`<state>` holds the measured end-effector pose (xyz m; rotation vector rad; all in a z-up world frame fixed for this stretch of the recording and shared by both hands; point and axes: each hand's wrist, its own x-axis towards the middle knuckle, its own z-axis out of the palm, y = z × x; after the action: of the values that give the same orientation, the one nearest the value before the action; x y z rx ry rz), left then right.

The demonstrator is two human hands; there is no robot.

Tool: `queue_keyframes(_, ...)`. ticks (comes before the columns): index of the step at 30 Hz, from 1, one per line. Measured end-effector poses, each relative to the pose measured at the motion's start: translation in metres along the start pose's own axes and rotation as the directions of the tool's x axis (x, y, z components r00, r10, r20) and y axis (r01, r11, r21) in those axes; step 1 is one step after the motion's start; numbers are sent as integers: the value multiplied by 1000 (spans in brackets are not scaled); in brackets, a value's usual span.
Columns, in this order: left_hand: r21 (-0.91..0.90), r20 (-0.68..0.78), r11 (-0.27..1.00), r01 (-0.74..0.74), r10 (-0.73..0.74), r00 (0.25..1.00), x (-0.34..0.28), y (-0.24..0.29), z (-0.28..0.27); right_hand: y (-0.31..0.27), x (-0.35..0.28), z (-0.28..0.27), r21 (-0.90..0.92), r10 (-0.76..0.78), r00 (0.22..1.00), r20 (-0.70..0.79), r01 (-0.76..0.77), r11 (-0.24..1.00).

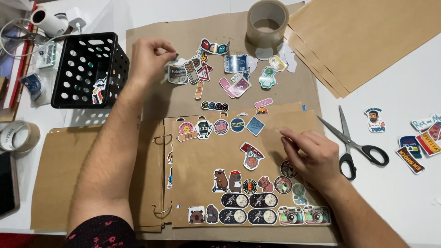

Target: Cutting a sticker with scissors, peeling the backing off multiple stickers, and placing them onto pages in a binder

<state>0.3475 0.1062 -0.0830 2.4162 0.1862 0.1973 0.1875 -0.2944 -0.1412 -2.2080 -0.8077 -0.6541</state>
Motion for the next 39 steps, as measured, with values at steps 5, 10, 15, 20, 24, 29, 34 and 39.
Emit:
queue_keyframes(5,32,-287,925,-378,371,883,-19,-15,-9,-1,-1,-3,41,41,999,-5,-41,998)
queue_keyframes(10,-109,-280,810,-576,531,800,-112,32,-14,-3,-3,-5,121,71,996,-56,-64,991)
queue_keyframes(15,-74,-121,623,-779,770,627,-215,56,37,-24,-8,-6,179,-116,989,-95,131,975)
queue_keyframes(20,-244,-184,465,-851,839,512,-241,85,51,-34,-9,-9,177,-312,934,-175,341,923)
queue_keyframes(24,-363,-10,404,-839,899,437,-241,90,46,-36,-4,-17,98,-415,902,-120,426,899)
queue_keyframes(29,-629,184,574,-524,765,617,-235,107,49,-31,-2,-25,84,-439,891,-116,449,890)
queue_keyframes(34,-733,270,628,-262,622,735,-238,99,64,-30,-5,-13,135,-442,861,-252,484,865)
queue_keyframes(39,-764,320,615,-198,626,711,-234,97,69,-29,-9,-16,145,-437,865,-247,479,866)
